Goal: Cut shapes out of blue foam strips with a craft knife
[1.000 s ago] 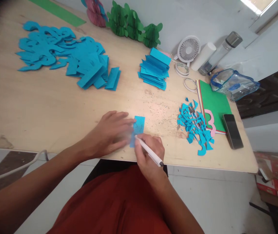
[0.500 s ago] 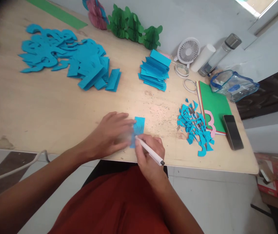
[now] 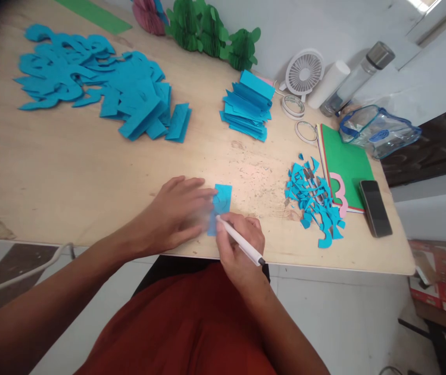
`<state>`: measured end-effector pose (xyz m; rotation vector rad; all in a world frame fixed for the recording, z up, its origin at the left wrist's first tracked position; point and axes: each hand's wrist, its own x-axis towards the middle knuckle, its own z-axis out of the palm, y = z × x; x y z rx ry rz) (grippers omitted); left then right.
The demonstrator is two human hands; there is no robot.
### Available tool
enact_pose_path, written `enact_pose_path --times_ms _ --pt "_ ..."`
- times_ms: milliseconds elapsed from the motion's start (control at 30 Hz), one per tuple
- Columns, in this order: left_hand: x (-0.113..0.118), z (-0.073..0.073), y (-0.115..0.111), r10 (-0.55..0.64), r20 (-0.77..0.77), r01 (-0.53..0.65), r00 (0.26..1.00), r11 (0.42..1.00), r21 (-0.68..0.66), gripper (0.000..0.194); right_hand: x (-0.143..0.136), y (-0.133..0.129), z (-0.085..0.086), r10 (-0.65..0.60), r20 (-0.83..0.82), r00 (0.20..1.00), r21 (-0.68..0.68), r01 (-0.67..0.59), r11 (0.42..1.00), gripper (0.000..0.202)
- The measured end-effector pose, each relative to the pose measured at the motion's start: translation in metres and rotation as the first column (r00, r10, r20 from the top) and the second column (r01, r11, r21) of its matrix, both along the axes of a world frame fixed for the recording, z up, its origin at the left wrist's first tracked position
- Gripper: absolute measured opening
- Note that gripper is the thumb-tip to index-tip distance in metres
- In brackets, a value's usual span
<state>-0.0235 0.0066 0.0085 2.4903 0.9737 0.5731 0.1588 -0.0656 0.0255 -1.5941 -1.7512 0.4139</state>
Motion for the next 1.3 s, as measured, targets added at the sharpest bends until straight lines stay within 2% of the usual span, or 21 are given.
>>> enact_pose_path --times_ms 367,800,1300 --pt "0.000 -0.011 -0.001 0.012 0.026 -0.014 1.000 0.997 0.077 0.029 -0.003 0.005 0.002 -0.025 -0.034 0.999 -0.034 0.024 0.999 0.014" --pt "0.001 -0.003 -0.002 0.017 0.022 -0.018 1.000 0.999 0.035 0.028 -0.004 0.005 0.002 -0.034 -0.088 0.996 -0.063 0.029 0.998 0.012" --pt "0.001 -0.004 -0.001 0.016 0.011 -0.016 1.000 0.999 0.038 0.027 -0.005 0.007 0.003 -0.039 -0.074 0.996 -0.066 0.034 0.997 0.013"
